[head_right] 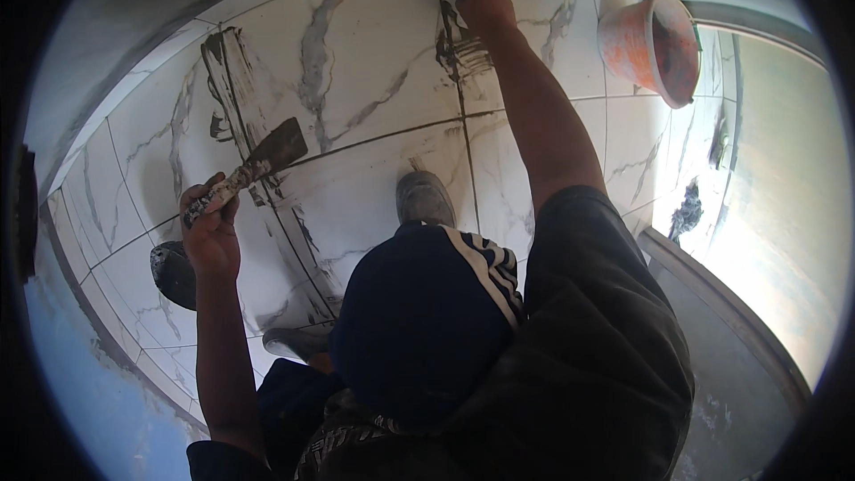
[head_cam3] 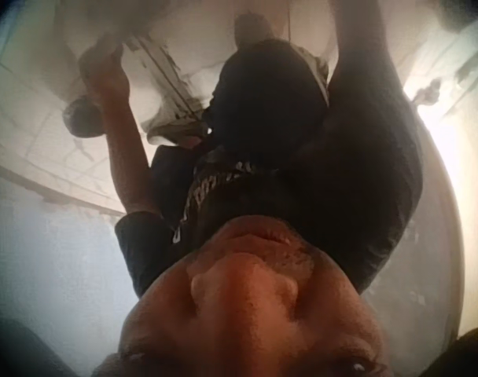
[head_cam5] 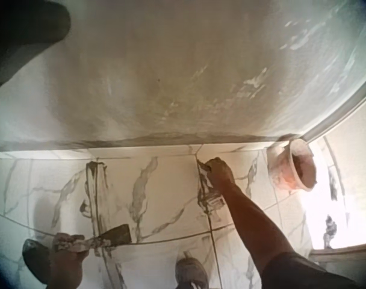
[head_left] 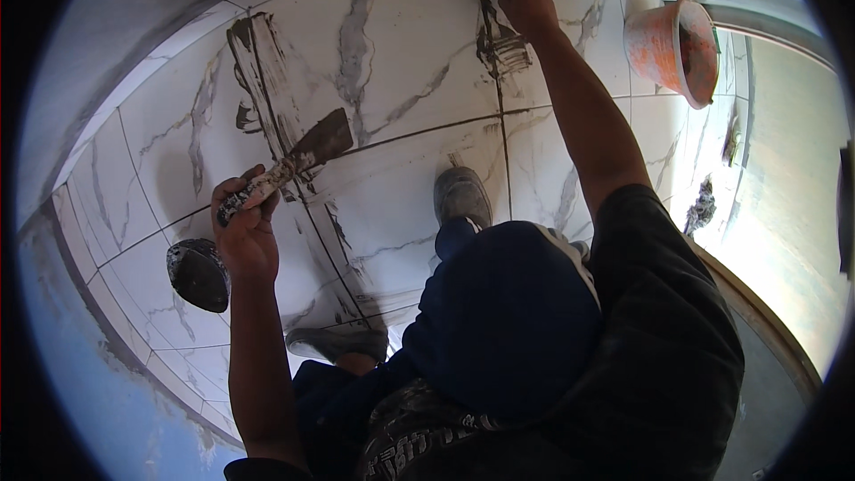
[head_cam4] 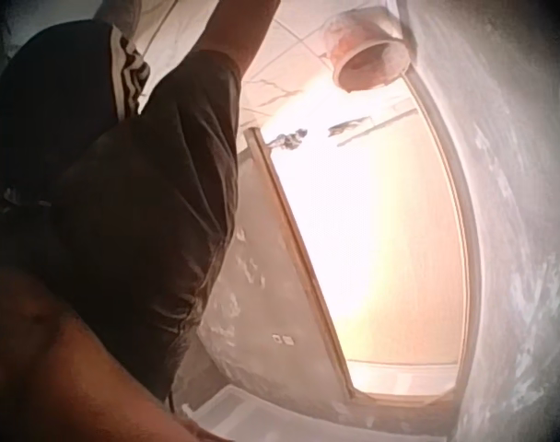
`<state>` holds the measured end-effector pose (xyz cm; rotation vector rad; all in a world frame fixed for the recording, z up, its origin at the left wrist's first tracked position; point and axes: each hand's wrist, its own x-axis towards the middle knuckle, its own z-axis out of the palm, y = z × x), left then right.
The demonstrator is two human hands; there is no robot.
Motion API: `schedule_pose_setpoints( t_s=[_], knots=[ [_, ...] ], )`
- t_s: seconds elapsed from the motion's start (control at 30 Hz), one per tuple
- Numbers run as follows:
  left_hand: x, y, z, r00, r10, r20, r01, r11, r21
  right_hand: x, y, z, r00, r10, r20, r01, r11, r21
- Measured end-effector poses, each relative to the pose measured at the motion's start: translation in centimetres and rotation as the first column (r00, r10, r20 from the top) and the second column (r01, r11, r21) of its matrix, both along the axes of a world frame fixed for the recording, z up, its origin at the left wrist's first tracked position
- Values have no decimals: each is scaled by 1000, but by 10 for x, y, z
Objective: Applying grout or adhesive into the joints between floor tiles using a handheld trowel.
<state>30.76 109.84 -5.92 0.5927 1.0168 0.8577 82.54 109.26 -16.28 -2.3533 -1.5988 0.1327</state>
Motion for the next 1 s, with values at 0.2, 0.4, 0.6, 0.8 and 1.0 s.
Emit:
schedule_pose_setpoints(
  t_s=[0.2, 0.4, 0.6, 0.8, 1.0],
  knots=[
    [5, -4, -1, 1000, 6, -21, -6, 999, -32, 13, 29, -24, 925, 252, 283, -285, 955, 79],
    [7, -7, -8, 996, 1, -90, -4, 999, -42, 18, 29, -26, 887, 330, 322, -379, 920, 100],
    [7, -4, -10, 1000, -11, -13, 11, 999, -37, 0, -9, -15, 876, 428, 224, -453, 888, 73],
    [10, -3, -7, 999, -46, 5, 46, 999, -6, -22, -61, -15, 883, 442, 157, -447, 895, -5],
    [21, -2, 7, 999, -32, -35, 32, 999, 11, -38, -105, -4, 865, 491, 101, -479, 869, -124]
  ],
)
